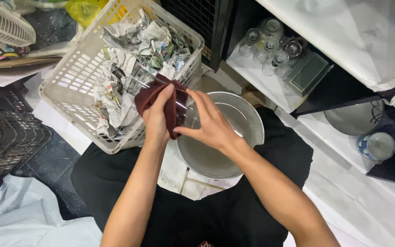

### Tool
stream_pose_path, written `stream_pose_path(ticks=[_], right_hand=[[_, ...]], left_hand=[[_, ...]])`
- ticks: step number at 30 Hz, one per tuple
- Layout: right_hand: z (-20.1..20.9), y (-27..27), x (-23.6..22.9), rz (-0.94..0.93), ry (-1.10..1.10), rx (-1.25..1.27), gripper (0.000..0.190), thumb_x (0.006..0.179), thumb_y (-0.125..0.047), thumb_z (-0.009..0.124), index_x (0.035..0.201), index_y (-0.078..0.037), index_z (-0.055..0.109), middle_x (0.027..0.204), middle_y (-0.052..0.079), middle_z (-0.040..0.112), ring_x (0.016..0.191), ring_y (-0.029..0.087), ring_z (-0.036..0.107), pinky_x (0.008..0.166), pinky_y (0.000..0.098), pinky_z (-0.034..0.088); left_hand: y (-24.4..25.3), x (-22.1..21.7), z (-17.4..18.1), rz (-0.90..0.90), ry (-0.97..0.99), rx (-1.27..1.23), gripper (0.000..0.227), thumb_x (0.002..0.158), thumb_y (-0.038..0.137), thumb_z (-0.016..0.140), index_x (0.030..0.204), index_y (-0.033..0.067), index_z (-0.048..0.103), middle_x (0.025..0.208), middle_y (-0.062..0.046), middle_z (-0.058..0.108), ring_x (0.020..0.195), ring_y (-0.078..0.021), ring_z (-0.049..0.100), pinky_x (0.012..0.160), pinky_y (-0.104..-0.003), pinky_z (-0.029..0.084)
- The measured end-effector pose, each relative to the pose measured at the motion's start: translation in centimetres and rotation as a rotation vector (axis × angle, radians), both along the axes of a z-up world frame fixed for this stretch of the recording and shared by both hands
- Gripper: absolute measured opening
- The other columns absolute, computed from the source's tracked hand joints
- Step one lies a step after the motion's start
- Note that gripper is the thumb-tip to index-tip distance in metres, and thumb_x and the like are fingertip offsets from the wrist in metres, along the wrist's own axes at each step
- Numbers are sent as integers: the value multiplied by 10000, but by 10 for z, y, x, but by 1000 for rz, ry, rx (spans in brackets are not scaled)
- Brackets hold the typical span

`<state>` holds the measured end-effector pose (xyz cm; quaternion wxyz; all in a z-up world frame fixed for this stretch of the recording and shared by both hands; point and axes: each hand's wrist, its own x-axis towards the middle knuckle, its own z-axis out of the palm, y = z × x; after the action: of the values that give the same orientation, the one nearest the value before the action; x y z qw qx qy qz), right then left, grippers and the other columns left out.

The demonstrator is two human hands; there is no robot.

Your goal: The person sits on the floor and washes glassware in a bucket of water. They rinse each glass, dry it with a maroon cloth, and place it on a nearby shelf. The process is repeated for multiple glasses.

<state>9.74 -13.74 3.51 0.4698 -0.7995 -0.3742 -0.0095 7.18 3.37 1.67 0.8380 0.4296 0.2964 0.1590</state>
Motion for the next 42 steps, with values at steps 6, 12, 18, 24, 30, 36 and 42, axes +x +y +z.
stream_pose_path(ticks=[6,12,18,24,30,36,42], right_hand=[[-10,-5,12,0,520,-70,926,802,-467,793,1535,-63,396,1151,175,656,1096,289,652,972,389,516],[-42,-10,43,82,1150,193,719,889,-408,724,1457,-9,537,1296,72,689,1191,161,645,1048,308,473],[-53,-13,31,-205,1184,281,575,901,-294,767,1309,68,585,1217,128,702,1150,175,658,1016,323,502],[-47,-26,44,-108,944,693,466,894,-135,778,1268,78,601,1182,153,742,1060,191,712,991,339,562],[-28,-32,35,24,828,963,576,859,-130,798,1347,21,533,1208,172,696,1093,285,722,1029,467,596],[-5,-37,31,257,688,843,626,859,-125,831,1385,-11,511,1246,152,674,1229,293,686,1146,464,552],[-1,-43,30,353,693,588,742,793,13,895,1405,-10,476,1248,117,660,1241,229,646,1125,413,535]], left_hand=[[21,-5,-19,-328,206,-42,363,791,146,808,1088,-37,709,947,-93,741,823,-182,698,784,-321,559],[3,-35,-28,-823,134,-156,523,703,119,780,1168,-79,647,1013,-193,751,914,-311,748,899,-450,591],[-22,-35,-27,-905,188,-467,551,829,255,750,1235,-98,632,1046,-256,753,951,-374,738,889,-475,600],[-33,-36,-35,-831,154,-301,586,921,362,680,1370,11,543,1237,-182,692,1104,-306,702,975,-460,598],[-57,-38,-35,-439,107,-638,566,963,490,553,1345,75,601,1278,-145,682,1138,-315,673,1005,-487,533],[-72,-35,-40,-251,-138,-879,479,990,413,495,1257,47,650,1259,-150,691,1134,-324,669,1031,-488,504],[-60,-32,-68,-381,21,-774,397,1038,321,450,1239,47,655,1205,-142,696,1112,-295,674,1009,-471,542]])
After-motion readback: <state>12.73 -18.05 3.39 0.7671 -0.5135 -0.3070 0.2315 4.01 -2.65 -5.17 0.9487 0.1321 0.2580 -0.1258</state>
